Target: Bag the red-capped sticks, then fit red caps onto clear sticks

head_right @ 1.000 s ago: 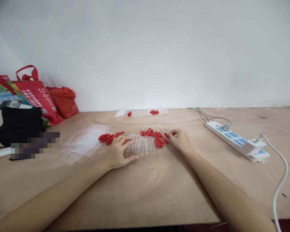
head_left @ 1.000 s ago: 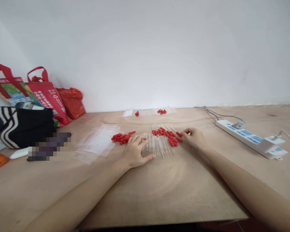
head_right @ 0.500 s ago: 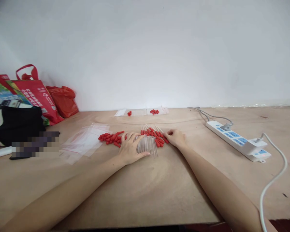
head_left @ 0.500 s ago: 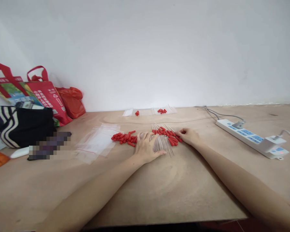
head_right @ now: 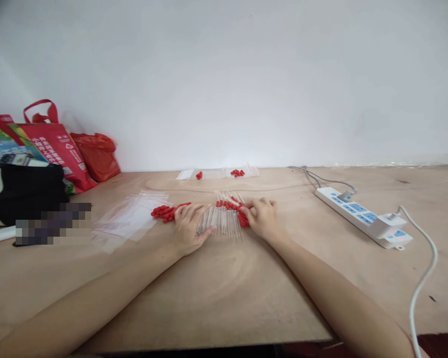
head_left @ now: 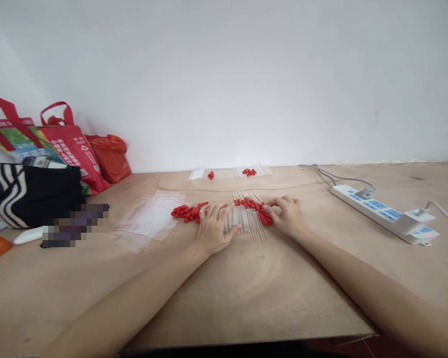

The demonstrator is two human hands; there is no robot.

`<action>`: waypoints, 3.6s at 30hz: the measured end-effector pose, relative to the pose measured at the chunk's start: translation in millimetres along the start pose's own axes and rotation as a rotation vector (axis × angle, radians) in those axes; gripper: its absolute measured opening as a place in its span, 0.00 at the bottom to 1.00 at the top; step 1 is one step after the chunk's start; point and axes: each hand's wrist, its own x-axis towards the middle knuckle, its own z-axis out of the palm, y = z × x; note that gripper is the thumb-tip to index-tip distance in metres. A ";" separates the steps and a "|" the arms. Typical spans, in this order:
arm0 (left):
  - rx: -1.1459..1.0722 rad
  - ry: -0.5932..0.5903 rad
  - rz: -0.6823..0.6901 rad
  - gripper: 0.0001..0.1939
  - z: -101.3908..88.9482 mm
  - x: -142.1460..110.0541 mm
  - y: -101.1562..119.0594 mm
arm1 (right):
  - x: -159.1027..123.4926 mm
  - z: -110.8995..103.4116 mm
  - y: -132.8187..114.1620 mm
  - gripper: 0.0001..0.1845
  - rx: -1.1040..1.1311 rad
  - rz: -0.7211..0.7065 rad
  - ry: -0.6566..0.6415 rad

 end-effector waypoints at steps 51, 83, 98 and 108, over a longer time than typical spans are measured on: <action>-0.166 -0.001 0.094 0.10 7.7 11.1 -24.3 | 8.2 0.3 35.1 0.11 0.192 0.449 -0.314; -0.185 -0.170 0.031 0.25 -17.4 -11.9 -31.2 | 62.5 22.1 9.8 0.14 -0.107 0.603 -0.510; 0.011 0.032 0.261 0.11 -17.0 -12.3 -13.9 | -19.6 0.0 -39.9 0.11 -0.013 -0.525 0.012; 0.031 0.046 0.301 0.08 -27.6 -19.5 -7.7 | -31.1 2.8 -46.6 0.09 -0.014 -0.586 0.072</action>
